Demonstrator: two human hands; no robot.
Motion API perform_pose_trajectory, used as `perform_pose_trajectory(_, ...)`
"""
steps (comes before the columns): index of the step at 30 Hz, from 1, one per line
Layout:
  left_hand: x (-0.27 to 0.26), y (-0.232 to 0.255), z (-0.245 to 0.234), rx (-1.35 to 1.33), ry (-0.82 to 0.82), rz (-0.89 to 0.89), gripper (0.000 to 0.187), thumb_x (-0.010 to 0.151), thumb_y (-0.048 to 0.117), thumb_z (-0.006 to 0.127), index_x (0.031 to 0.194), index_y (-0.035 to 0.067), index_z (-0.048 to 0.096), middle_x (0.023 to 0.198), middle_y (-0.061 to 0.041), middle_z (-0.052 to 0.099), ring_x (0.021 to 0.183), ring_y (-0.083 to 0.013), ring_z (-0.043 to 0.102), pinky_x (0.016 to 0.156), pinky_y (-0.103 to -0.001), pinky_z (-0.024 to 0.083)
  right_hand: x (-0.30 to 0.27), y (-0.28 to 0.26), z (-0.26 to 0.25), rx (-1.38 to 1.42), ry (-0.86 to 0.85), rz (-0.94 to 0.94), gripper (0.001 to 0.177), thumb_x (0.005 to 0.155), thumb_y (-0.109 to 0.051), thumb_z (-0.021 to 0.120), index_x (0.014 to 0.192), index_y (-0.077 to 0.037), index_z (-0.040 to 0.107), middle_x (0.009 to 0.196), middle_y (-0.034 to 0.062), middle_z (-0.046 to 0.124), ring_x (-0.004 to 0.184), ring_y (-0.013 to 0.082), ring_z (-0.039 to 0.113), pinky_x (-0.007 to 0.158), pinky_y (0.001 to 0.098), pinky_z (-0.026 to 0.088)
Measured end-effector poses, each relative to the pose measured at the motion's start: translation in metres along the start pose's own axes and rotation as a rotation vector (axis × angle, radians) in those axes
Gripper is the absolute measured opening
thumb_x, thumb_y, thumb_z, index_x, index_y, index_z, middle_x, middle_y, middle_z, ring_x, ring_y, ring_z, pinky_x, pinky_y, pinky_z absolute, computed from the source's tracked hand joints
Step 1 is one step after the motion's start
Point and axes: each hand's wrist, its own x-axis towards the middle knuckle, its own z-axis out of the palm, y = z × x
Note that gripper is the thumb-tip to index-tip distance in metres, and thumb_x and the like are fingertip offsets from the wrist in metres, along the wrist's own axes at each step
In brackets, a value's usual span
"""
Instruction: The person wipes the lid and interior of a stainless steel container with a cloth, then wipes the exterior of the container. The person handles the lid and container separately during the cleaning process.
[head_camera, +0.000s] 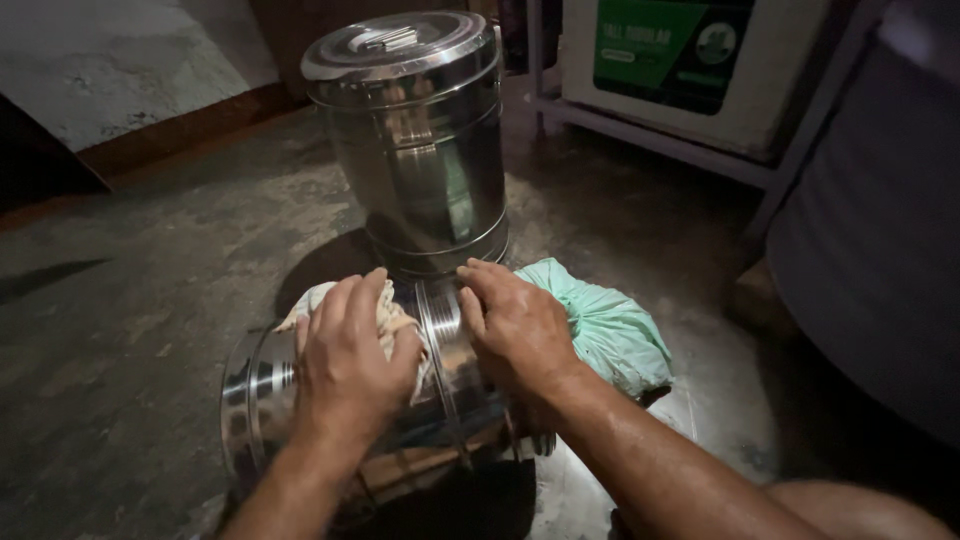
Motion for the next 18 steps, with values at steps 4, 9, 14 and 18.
perform_pose_trajectory(4, -0.043, 0.009, 0.001, 0.122, 0.014, 0.075, 0.071, 0.076, 0.027, 0.067, 0.141, 0.004, 0.052, 0.144, -0.026, 0.048, 0.141, -0.0431, 0.039, 0.115, -0.065, 0.024, -0.003, -0.003, -0.001, -0.014, -0.028, 0.044, 0.031, 0.094, -0.028, 0.059, 0.118, -0.012, 0.073, 0.130, 0.0077, 0.070, 0.109, 0.0320, 0.069, 0.093, 0.0431, 0.055)
perform_pose_trajectory(9, -0.082, 0.020, -0.011, 0.107, 0.029, 0.289, 0.084, 0.062, 0.031, 0.072, 0.139, 0.004, 0.049, 0.145, -0.029, 0.040, 0.139, -0.0494, 0.029, 0.111, -0.070, 0.017, -0.001, -0.008, -0.004, 0.012, -0.023, 0.009, 0.031, 0.095, -0.027, 0.058, 0.118, -0.011, 0.073, 0.129, 0.0089, 0.071, 0.110, 0.0327, 0.070, 0.094, 0.0435, 0.055)
perform_pose_trajectory(14, -0.064, -0.004, -0.013, 0.214, -0.134, 0.255, 0.080, 0.066, 0.033, 0.075, 0.140, 0.013, 0.053, 0.147, -0.025, 0.046, 0.142, -0.0457, 0.035, 0.112, -0.072, 0.024, 0.003, -0.009, -0.005, -0.036, -0.081, 0.045, 0.033, 0.096, -0.029, 0.057, 0.119, -0.011, 0.072, 0.130, 0.0094, 0.070, 0.110, 0.0334, 0.069, 0.095, 0.0444, 0.054)
perform_pose_trajectory(18, -0.022, -0.035, -0.030, 0.253, -0.281, 0.040, 0.058, 0.084, 0.033, 0.067, 0.138, 0.015, 0.055, 0.137, -0.015, 0.056, 0.136, -0.0314, 0.049, 0.116, -0.057, 0.036, 0.007, -0.011, -0.003, -0.067, -0.116, 0.052, 0.034, 0.098, -0.030, 0.055, 0.119, -0.011, 0.072, 0.131, 0.0090, 0.069, 0.110, 0.0331, 0.069, 0.095, 0.0452, 0.054)
